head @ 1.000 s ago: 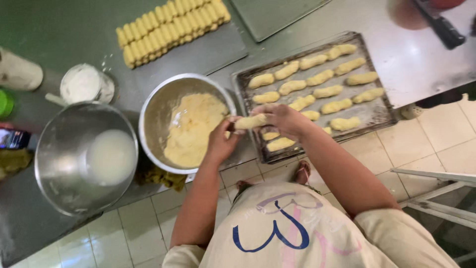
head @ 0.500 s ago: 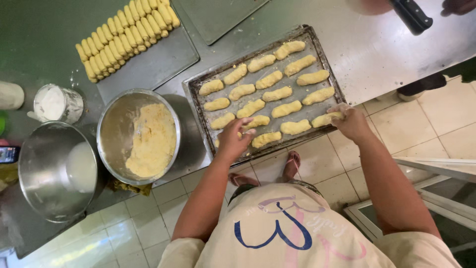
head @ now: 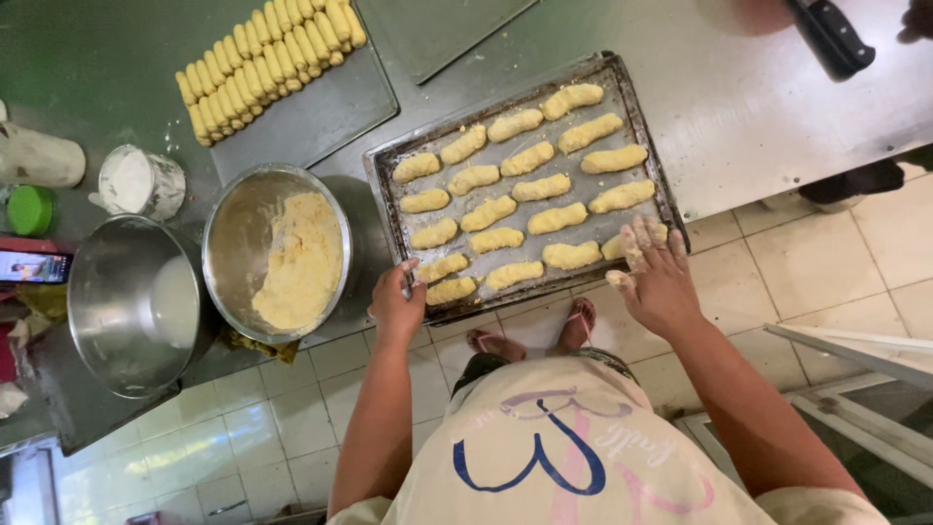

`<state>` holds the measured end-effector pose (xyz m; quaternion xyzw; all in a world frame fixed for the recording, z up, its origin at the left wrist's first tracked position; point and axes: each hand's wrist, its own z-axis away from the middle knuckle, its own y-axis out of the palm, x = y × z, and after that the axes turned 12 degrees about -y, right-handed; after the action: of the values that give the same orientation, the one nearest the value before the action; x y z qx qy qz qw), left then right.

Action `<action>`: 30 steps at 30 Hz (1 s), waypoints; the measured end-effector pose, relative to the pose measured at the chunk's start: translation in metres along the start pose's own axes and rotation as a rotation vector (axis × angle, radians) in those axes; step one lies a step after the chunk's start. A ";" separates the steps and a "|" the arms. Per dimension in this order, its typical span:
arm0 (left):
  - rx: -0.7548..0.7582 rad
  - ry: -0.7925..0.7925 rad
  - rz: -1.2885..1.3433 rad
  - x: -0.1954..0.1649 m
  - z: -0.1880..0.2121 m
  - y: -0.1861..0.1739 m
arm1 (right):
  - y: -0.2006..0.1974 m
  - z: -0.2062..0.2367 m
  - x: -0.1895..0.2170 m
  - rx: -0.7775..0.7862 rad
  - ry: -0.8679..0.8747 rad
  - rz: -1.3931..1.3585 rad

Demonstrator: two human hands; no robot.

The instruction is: The person takes portions of dough from a bowl, rolls and shapes them into short logs by hand, dips them in a bowl of liquid, and arranges the shaped dough pieces in rows on baking trays. They occasionally move filled trays aside and continue shaping more pieces.

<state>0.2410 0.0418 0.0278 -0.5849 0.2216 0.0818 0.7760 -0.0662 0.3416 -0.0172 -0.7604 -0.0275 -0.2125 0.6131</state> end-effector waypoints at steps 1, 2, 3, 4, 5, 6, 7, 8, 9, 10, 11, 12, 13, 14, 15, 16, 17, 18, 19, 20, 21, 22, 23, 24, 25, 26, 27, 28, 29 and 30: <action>-0.023 -0.011 -0.021 0.004 -0.002 0.002 | 0.001 0.001 -0.004 -0.028 0.007 -0.010; -0.049 -0.003 -0.022 0.009 -0.005 0.004 | 0.003 0.002 -0.007 -0.012 -0.005 0.030; -0.072 0.003 -0.026 0.015 -0.007 0.007 | 0.004 0.003 -0.011 0.008 -0.015 0.066; -0.094 0.008 -0.033 0.023 -0.008 0.010 | 0.006 0.004 -0.015 0.029 -0.024 0.100; -0.116 0.015 -0.042 0.030 -0.011 0.014 | 0.008 0.004 -0.019 0.006 0.098 -0.091; -0.142 0.022 -0.050 0.037 -0.015 0.018 | 0.009 0.003 -0.028 -0.017 0.215 -0.282; -0.166 0.027 -0.063 0.047 -0.018 0.020 | 0.009 0.004 -0.035 -0.035 0.333 -0.478; -0.127 0.000 -0.066 0.057 -0.021 0.022 | 0.010 0.007 -0.042 -0.182 0.284 -0.467; -0.091 -0.020 -0.064 0.063 -0.026 0.026 | 0.010 0.008 -0.050 -0.337 0.232 -0.450; -0.056 -0.040 -0.056 0.066 -0.032 0.030 | 0.012 0.012 -0.054 -0.378 0.221 -0.280; 0.019 -0.032 -0.064 0.070 -0.036 0.034 | 0.012 0.016 -0.058 -0.412 0.207 -0.106; 0.095 -0.024 -0.070 0.073 -0.037 0.038 | 0.015 0.017 -0.059 -0.378 0.278 -0.108; 0.171 -0.016 -0.074 0.074 -0.039 0.040 | 0.018 0.018 -0.059 -0.342 0.347 -0.110; 0.132 0.023 -0.030 0.073 -0.039 0.041 | 0.019 0.016 -0.060 -0.303 0.416 -0.111; 0.093 0.060 0.012 0.073 -0.040 0.044 | 0.021 0.014 -0.058 -0.267 0.506 -0.128; 0.053 0.094 0.050 0.073 -0.040 0.046 | 0.021 0.010 -0.058 -0.227 0.598 -0.148; 0.058 0.091 0.068 0.073 -0.040 0.047 | 0.021 0.005 -0.057 -0.187 0.694 -0.171; 0.064 0.091 0.084 0.071 -0.041 0.048 | 0.020 0.000 -0.058 -0.165 0.751 -0.172; 0.067 0.095 0.102 0.070 -0.043 0.048 | 0.017 -0.005 -0.058 -0.147 0.808 -0.172; 0.142 -0.001 0.209 0.070 -0.045 0.047 | 0.014 -0.009 -0.058 -0.136 0.862 -0.171; 0.187 -0.070 0.278 0.069 -0.049 0.045 | 0.011 -0.010 -0.058 -0.167 0.893 -0.250; 0.213 -0.116 0.317 0.071 -0.051 0.044 | 0.008 -0.009 -0.057 -0.197 0.924 -0.334; 0.222 -0.135 0.332 0.073 -0.056 0.043 | 0.006 -0.006 -0.054 -0.225 0.961 -0.418; 0.218 -0.137 0.344 0.077 -0.060 0.043 | 0.005 -0.001 -0.051 -0.231 0.969 -0.573; 0.213 -0.142 0.351 0.082 -0.063 0.042 | 0.005 0.006 -0.045 -0.239 0.978 -0.728; 0.208 -0.146 0.359 0.087 -0.068 0.043 | 0.006 0.013 -0.038 -0.257 0.981 -0.884; 0.202 -0.148 0.370 0.094 -0.072 0.043 | 0.010 0.019 -0.030 -0.230 0.996 -0.966; 0.197 -0.157 0.375 0.101 -0.076 0.043 | 0.013 0.027 -0.021 -0.210 1.011 -1.050; 0.200 -0.159 0.380 0.107 -0.079 0.044 | 0.015 0.035 -0.013 -0.200 1.025 -1.136; 0.206 -0.161 0.385 0.114 -0.081 0.044 | 0.018 0.042 -0.006 -0.287 0.955 -1.272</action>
<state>0.3055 -0.0362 -0.0778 -0.4410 0.2738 0.2515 0.8169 -0.0544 0.3787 -0.0425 -0.4975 -0.1624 -0.8240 0.2170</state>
